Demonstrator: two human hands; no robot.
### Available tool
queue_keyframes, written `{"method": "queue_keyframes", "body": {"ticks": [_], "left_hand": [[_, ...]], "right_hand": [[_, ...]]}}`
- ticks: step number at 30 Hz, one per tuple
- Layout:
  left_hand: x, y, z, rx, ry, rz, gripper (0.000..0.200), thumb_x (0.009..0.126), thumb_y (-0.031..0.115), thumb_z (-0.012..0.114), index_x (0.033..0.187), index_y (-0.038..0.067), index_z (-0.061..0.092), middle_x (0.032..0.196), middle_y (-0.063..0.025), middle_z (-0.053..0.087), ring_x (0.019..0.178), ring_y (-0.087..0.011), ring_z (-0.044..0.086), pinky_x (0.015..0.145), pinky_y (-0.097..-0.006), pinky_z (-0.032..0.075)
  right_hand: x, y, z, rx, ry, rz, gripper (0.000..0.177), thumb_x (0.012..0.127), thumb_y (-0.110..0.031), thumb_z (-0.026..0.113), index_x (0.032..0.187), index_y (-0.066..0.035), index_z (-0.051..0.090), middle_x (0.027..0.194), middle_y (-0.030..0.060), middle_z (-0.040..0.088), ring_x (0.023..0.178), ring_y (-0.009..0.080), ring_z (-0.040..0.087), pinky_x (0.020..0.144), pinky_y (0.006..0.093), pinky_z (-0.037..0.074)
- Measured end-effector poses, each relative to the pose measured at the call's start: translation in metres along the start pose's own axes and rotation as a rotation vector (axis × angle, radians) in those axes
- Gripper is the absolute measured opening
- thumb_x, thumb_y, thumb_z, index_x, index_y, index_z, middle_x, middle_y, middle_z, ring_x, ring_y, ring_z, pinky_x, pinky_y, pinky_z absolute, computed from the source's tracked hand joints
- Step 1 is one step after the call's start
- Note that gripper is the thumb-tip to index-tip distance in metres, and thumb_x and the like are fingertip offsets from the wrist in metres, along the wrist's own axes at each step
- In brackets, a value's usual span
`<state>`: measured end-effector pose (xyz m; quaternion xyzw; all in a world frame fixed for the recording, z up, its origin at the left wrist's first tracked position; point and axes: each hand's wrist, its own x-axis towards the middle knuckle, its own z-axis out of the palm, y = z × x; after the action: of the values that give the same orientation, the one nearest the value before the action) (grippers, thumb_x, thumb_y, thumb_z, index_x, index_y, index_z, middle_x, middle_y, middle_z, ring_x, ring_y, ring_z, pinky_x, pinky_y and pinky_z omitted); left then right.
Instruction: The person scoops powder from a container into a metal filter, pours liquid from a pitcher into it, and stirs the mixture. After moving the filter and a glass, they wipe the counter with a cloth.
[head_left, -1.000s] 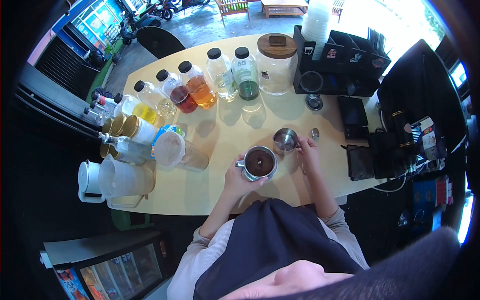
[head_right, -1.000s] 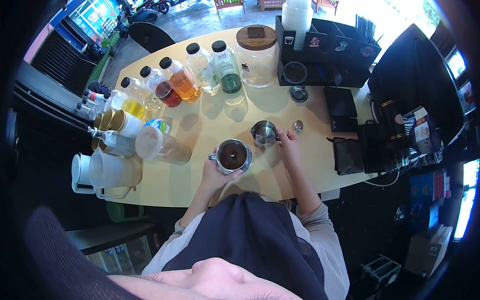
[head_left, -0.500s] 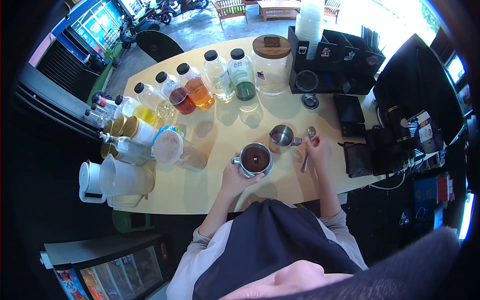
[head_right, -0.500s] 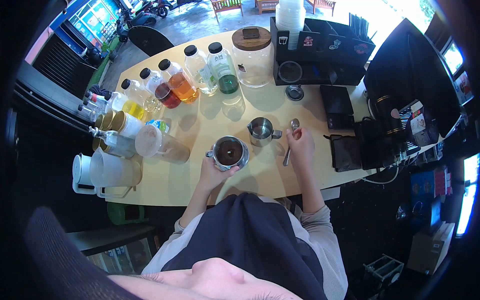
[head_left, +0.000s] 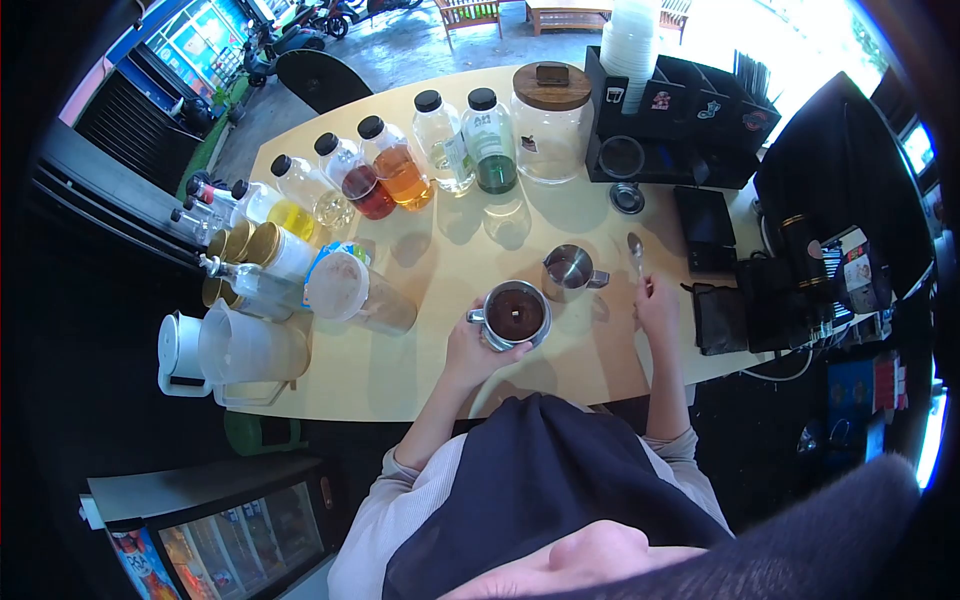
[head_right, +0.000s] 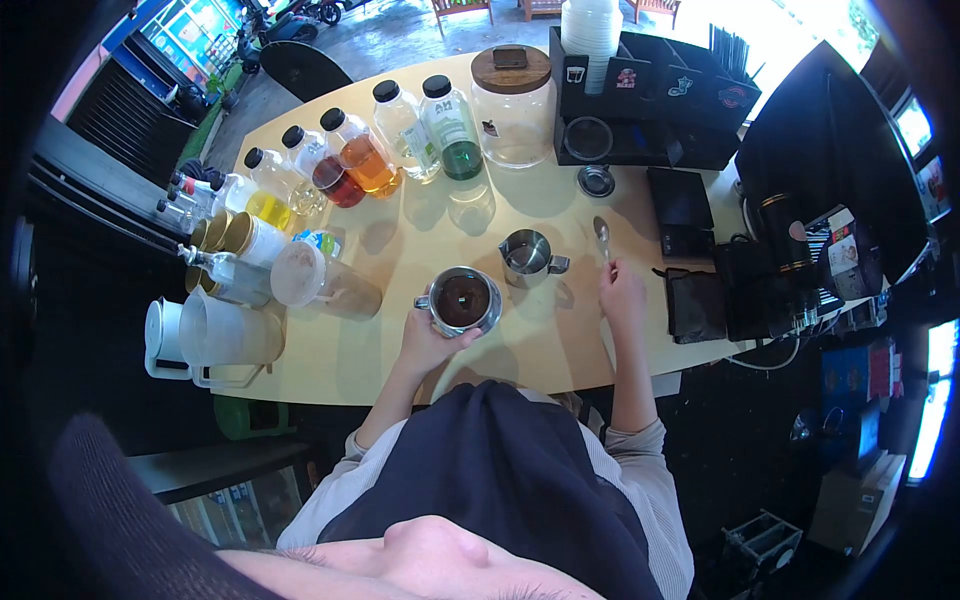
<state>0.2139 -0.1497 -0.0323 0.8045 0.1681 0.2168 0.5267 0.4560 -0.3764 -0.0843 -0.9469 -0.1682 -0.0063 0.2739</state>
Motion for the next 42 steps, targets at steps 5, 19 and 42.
{"method": "queue_keyframes", "body": {"ticks": [5, 19, 42], "left_hand": [[0.001, -0.003, 0.0, 0.001, -0.007, 0.033, 0.073, 0.063, 0.038, 0.088, 0.123, 0.008, 0.06, 0.111, -0.0092, 0.07, 0.103, -0.0271, 0.069, 0.089, -0.0385, 0.055], [0.001, -0.005, 0.001, -0.006, 0.0, 0.029, 0.074, 0.062, 0.036, 0.09, 0.124, 0.01, 0.058, 0.114, -0.0087, 0.069, 0.105, -0.0263, 0.068, 0.091, -0.038, 0.054], [0.001, 0.002, 0.0, 0.021, 0.003, -0.013, 0.079, 0.06, 0.036, 0.09, 0.128, 0.011, 0.057, 0.116, -0.0076, 0.067, 0.108, -0.0266, 0.066, 0.092, -0.0384, 0.053]], "right_hand": [[0.008, -0.017, -0.031, 0.502, -0.083, -0.003, 0.018, 0.096, -0.012, 0.059, 0.106, -0.002, 0.069, 0.072, 0.0044, 0.062, 0.06, 0.0102, 0.054, 0.056, 0.0273, 0.042], [-0.013, -0.132, -0.144, 0.514, -0.069, -0.411, 0.019, 0.09, -0.002, 0.068, 0.107, -0.001, 0.074, 0.081, 0.0042, 0.06, 0.067, 0.0091, 0.055, 0.059, 0.0231, 0.043], [-0.031, -0.178, -0.125, 0.588, -0.303, -0.955, 0.017, 0.079, -0.003, 0.076, 0.095, -0.007, 0.072, 0.084, 0.0076, 0.067, 0.076, 0.0252, 0.065, 0.066, 0.0357, 0.052]]}}
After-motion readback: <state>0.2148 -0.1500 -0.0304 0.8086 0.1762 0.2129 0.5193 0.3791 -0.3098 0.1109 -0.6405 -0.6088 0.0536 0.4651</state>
